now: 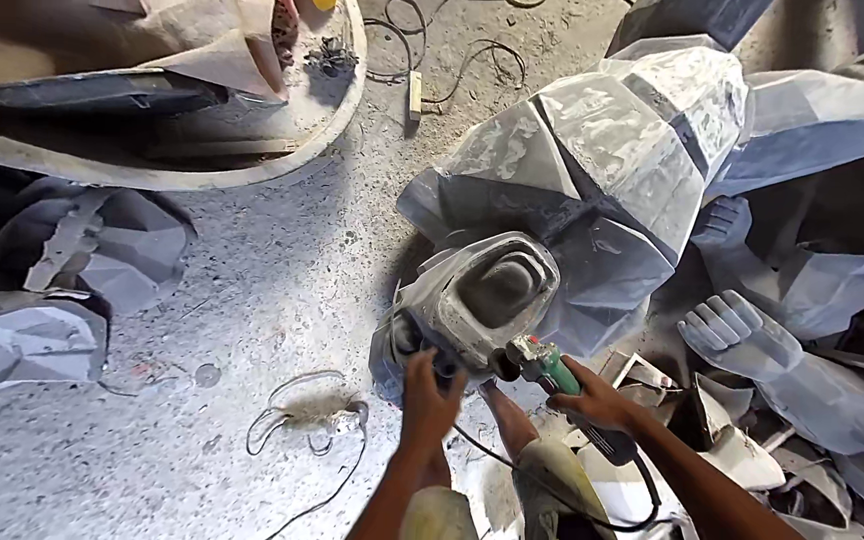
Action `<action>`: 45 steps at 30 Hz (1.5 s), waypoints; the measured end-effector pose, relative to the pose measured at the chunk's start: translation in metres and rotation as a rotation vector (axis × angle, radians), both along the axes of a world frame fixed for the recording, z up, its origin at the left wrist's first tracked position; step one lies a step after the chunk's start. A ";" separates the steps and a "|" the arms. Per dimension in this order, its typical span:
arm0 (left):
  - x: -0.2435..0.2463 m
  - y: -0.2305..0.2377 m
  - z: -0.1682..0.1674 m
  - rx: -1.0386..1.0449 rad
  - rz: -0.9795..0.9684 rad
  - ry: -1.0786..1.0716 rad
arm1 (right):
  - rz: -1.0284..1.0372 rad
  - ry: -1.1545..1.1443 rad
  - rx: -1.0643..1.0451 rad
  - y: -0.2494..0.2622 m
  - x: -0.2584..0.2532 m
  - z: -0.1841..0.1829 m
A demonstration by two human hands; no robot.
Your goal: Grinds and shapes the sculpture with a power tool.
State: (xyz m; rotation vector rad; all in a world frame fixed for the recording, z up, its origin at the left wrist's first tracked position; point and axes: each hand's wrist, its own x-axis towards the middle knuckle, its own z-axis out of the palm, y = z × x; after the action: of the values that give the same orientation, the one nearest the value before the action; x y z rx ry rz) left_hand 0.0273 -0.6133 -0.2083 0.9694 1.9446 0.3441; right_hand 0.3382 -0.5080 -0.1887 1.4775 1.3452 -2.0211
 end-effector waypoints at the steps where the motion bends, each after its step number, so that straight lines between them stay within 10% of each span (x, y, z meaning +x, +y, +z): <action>1: -0.010 0.023 -0.009 0.003 0.132 -0.003 | -0.020 0.037 -0.047 0.007 -0.003 0.002; 7: -0.014 0.124 -0.064 -0.318 0.657 -0.148 | 0.089 0.038 -0.308 0.070 -0.027 0.010; 24: 0.010 0.138 -0.088 -0.143 0.840 0.270 | 0.818 -0.225 -0.174 0.165 -0.099 -0.012; 38: 0.007 0.136 -0.088 -0.136 0.888 0.188 | -0.103 -0.042 -0.367 0.064 -0.009 0.014; 45: 0.010 0.134 -0.095 -0.064 0.874 0.250 | -0.172 0.051 -0.455 0.061 -0.017 -0.017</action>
State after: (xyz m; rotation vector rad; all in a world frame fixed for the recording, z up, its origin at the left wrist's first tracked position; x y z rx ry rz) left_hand 0.0374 -0.4791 -0.3032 0.0614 2.5177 0.6616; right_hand 0.3209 -0.4467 -0.2057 1.3701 0.7191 -2.2879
